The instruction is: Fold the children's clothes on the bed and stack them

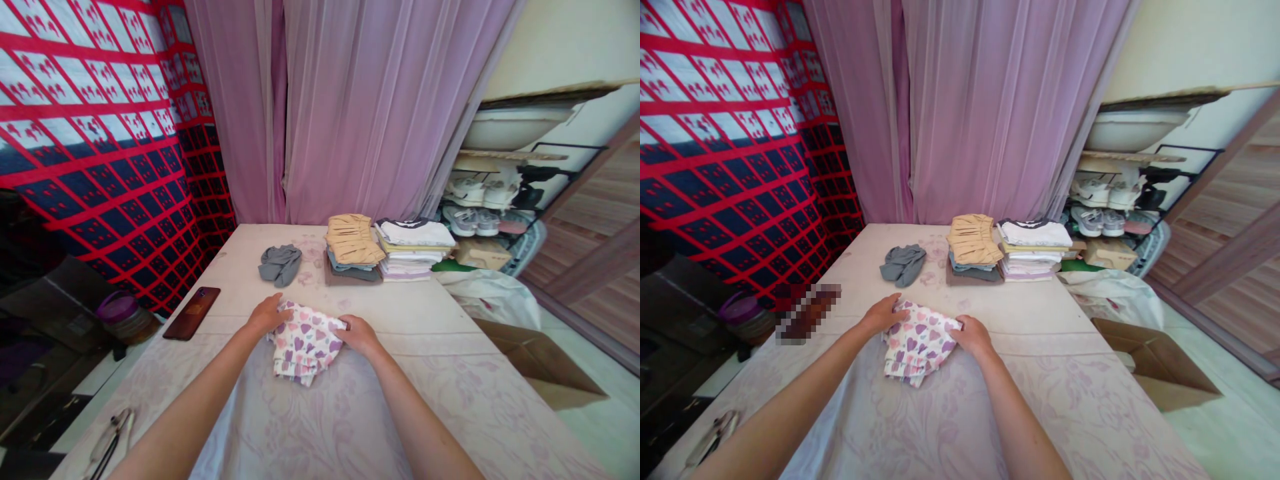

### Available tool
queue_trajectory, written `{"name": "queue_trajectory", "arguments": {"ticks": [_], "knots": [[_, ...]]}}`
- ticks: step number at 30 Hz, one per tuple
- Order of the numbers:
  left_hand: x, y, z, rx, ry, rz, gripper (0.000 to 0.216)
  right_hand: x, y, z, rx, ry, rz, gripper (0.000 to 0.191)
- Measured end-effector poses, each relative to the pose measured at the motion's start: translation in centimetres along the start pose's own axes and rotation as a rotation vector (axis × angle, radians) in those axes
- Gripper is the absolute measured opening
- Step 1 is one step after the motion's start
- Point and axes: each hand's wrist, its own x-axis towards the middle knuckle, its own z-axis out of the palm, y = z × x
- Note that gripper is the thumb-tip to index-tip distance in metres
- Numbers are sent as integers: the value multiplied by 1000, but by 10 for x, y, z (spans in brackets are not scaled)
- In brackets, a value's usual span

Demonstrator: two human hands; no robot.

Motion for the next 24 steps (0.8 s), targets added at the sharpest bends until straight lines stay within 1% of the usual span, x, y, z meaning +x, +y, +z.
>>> {"name": "queue_trajectory", "arguments": {"ticks": [2, 5, 7, 10, 13, 15, 16, 18, 20, 22, 24], "knots": [[12, 5, -2, -7, -20, 3, 61, 1, -6, -3, 11, -24, -3, 16], [23, 10, -5, -27, -45, 16, 38, 1, -12, -9, 27, -18, -14, 14], [23, 10, -9, -65, -80, 21, 26, 2, -15, -16, 61, -29, -27, 12], [14, 8, -26, -159, -142, 53, 28, 5, -21, -35, 164, -91, -46, 10], [1, 10, -54, -398, -219, 145, 39, 7, -34, -64, 423, -143, -65, 4], [-5, 14, -74, -564, -272, 196, 44, 8, -45, -84, 592, -141, -67, 7], [-7, 18, -82, -609, -285, 211, 44, 8, -50, -93, 651, -128, -70, 9], [-10, 26, -95, -606, -252, 232, 40, 8, -60, -105, 739, -95, -85, 11], [-12, 34, -101, -559, -143, 236, 37, 10, -67, -110, 791, -50, -101, 12], [-16, 42, -101, -538, -22, 211, 36, 13, -70, -110, 817, -8, -95, 12], [-24, 48, -96, -593, 33, 174, 39, 15, -70, -109, 840, 12, -75, 13]]}}
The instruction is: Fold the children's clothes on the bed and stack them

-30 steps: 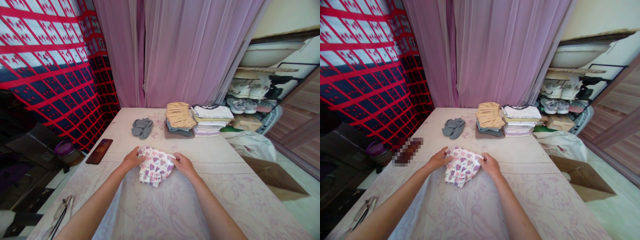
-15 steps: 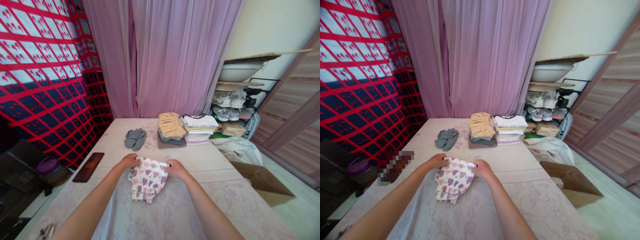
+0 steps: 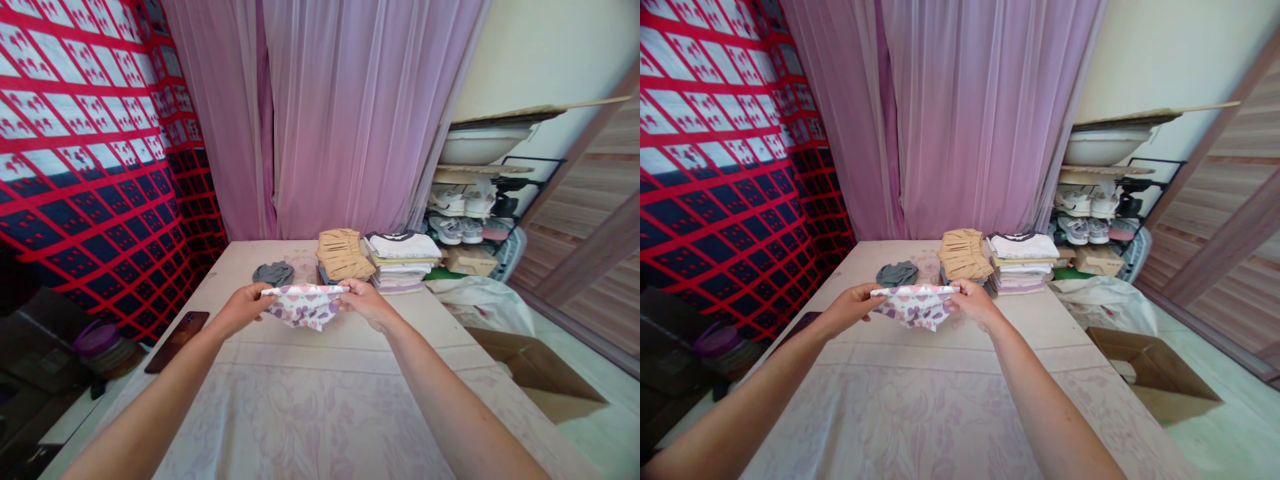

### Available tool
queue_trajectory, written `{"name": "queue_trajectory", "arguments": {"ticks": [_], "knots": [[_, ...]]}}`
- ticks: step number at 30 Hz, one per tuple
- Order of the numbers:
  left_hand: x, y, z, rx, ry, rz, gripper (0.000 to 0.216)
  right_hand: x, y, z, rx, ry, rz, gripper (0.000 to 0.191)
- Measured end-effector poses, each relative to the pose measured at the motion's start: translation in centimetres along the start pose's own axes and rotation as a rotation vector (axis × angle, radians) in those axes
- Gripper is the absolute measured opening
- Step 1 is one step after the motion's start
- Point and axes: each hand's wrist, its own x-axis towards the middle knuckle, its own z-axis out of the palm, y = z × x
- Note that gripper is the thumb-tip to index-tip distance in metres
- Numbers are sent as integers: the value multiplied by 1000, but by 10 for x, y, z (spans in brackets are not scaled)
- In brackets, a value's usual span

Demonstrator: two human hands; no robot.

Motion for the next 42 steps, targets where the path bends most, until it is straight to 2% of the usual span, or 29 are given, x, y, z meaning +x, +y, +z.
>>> {"name": "queue_trajectory", "arguments": {"ticks": [3, 5, 9, 11, 15, 18, 20, 23, 26, 28, 29, 31, 33, 34, 37, 39, 42], "knots": [[-12, -1, 12, -178, 29, -46, 44, 0, 1, -2, 29, -26, 21, 16], [-17, -6, 17, -273, 49, -63, 47, -4, 0, -3, -6, -105, 32, 15], [-16, -19, 15, -280, 89, -55, 50, -13, -6, -2, -147, -262, 33, 20], [-10, -24, 7, -143, 115, -33, 47, -17, -8, 2, -155, -275, 8, 21], [6, -17, -16, 412, 249, 165, 34, -16, -11, 13, -146, -235, 4, 18], [30, 9, -27, 652, 302, 191, 31, -8, -21, 13, -120, -122, -14, 14], [55, 39, -27, 601, 262, 154, 28, -1, -35, 6, -74, 0, -78, 14], [99, 98, -14, 257, 162, 97, 26, 9, -68, -15, -54, 201, -315, 17], [143, 152, 6, -160, 18, 189, 28, 16, -99, -38, -213, 377, -627, 21], [171, 172, 21, -337, -65, 235, 32, 23, -105, -48, -365, 450, -758, 21], [184, 174, 30, -401, -97, 229, 36, 28, -103, -49, -444, 473, -801, 20], [207, 162, 50, -478, -124, 168, 44, 41, -85, -47, -603, 489, -860, 20], [227, 135, 72, -463, -95, 78, 49, 56, -54, -37, -744, 459, -881, 25], [234, 118, 83, -404, -44, 32, 44, 64, -37, -31, -794, 427, -842, 26], [249, 71, 106, -307, -3, -58, 34, 80, 6, -11, -882, 343, -696, 26], [255, 52, 111, -267, 26, -77, 41, 84, 21, 0, -883, 293, -683, 26], [264, 46, 105, -232, 62, -61, 62, 85, 25, 9, -829, 276, -704, 27]]}}
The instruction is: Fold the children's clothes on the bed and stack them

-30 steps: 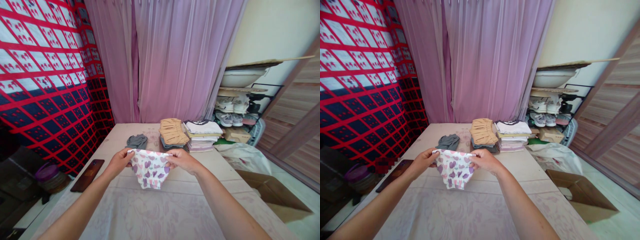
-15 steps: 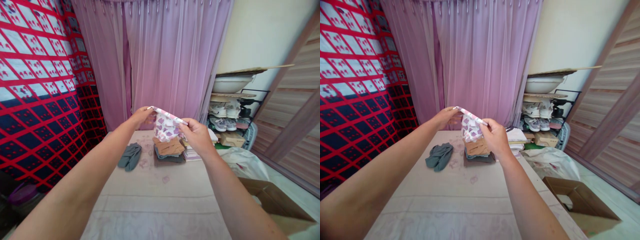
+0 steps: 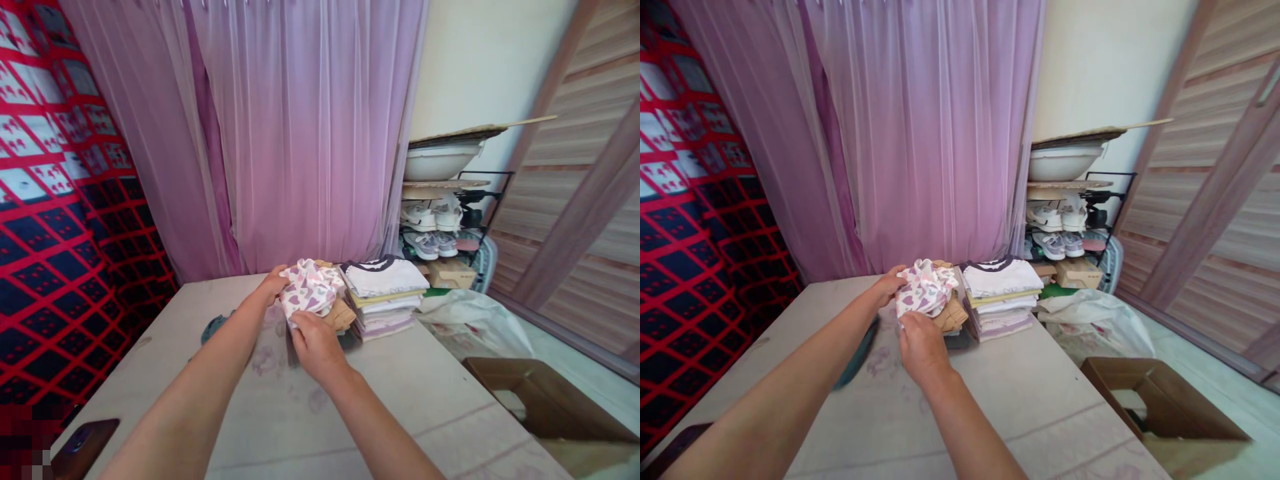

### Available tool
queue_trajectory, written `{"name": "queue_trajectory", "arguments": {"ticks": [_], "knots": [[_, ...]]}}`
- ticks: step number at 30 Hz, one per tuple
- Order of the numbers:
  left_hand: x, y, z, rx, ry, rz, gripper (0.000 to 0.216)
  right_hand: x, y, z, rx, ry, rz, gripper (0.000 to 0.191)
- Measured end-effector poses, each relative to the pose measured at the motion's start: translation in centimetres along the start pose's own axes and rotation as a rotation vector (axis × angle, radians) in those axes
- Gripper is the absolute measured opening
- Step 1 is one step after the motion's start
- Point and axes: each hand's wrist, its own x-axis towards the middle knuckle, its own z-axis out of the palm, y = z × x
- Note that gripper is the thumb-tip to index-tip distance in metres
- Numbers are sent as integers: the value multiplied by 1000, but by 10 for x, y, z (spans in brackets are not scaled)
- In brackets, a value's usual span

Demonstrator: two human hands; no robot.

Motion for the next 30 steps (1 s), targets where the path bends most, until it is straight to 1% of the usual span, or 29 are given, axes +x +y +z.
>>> {"name": "queue_trajectory", "arguments": {"ticks": [3, 5, 10, 12, 14, 19, 23, 25, 27, 28, 30], "knots": [[9, 7, -6, 7, 7, 31, 73, 4, -4, 0, 49, 33, 3, 28], [12, 8, -7, -4, 9, 37, 79, 7, -4, -1, 67, 37, 6, 28], [9, -7, -11, -65, -17, -7, 87, 10, 1, -4, 67, 43, 54, 32], [8, -9, -14, -88, -32, -13, 85, 10, 1, -6, 54, 36, 80, 34], [8, -6, -16, -111, -48, 5, 79, 11, 0, -7, 43, 19, 88, 34], [19, 5, -10, -196, -77, 94, 64, 12, -6, -7, 5, -4, 59, 32], [18, -8, -5, -229, -93, 70, 56, 10, -3, -11, 14, -52, 102, 27], [13, -17, -6, -242, -108, 68, 55, 10, 3, -18, 43, -19, 148, 26], [9, -21, -9, -247, -120, 77, 55, 13, 11, -27, 56, 55, 223, 25], [8, -21, -10, -243, -125, 80, 55, 16, 15, -31, 54, 81, 260, 25], [9, -16, -12, -217, -136, 79, 52, 20, 21, -36, 37, 88, 305, 27]]}}
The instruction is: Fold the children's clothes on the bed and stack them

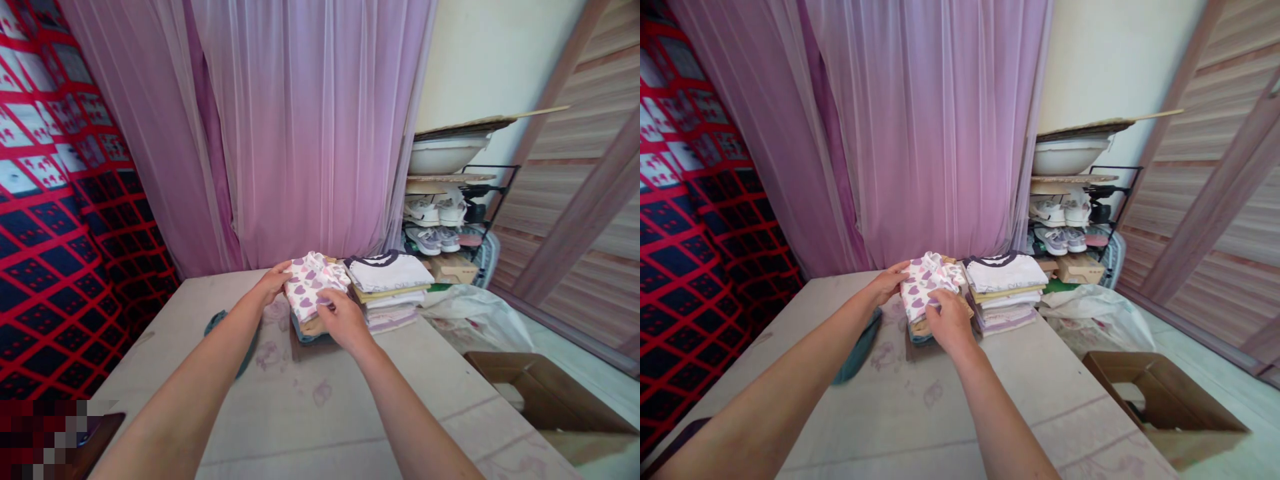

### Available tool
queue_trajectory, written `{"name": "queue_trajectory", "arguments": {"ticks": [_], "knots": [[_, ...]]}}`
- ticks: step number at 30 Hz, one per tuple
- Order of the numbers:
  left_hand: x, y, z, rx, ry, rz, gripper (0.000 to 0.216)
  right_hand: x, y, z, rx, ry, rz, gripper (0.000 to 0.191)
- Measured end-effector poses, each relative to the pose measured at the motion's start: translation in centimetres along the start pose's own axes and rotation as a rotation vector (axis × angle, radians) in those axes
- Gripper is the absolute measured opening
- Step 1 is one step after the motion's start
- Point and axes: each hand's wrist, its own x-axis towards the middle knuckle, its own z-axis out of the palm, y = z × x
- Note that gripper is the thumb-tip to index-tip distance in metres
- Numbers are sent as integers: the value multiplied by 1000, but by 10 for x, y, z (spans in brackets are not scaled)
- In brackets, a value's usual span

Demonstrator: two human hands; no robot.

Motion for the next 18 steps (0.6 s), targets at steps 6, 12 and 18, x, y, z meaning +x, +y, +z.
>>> {"name": "queue_trajectory", "arguments": {"ticks": [6, 12, 18], "knots": [[13, 6, 13, 147, 47, 1, 60, -3, 0, -3, -125, -11, 32, 32], [8, -4, 20, 403, 168, 72, 52, 1, -21, -16, -322, -22, -32, 26], [-11, -7, 17, 630, 138, 260, 44, 52, -16, -2, -444, -153, -426, 32]]}}
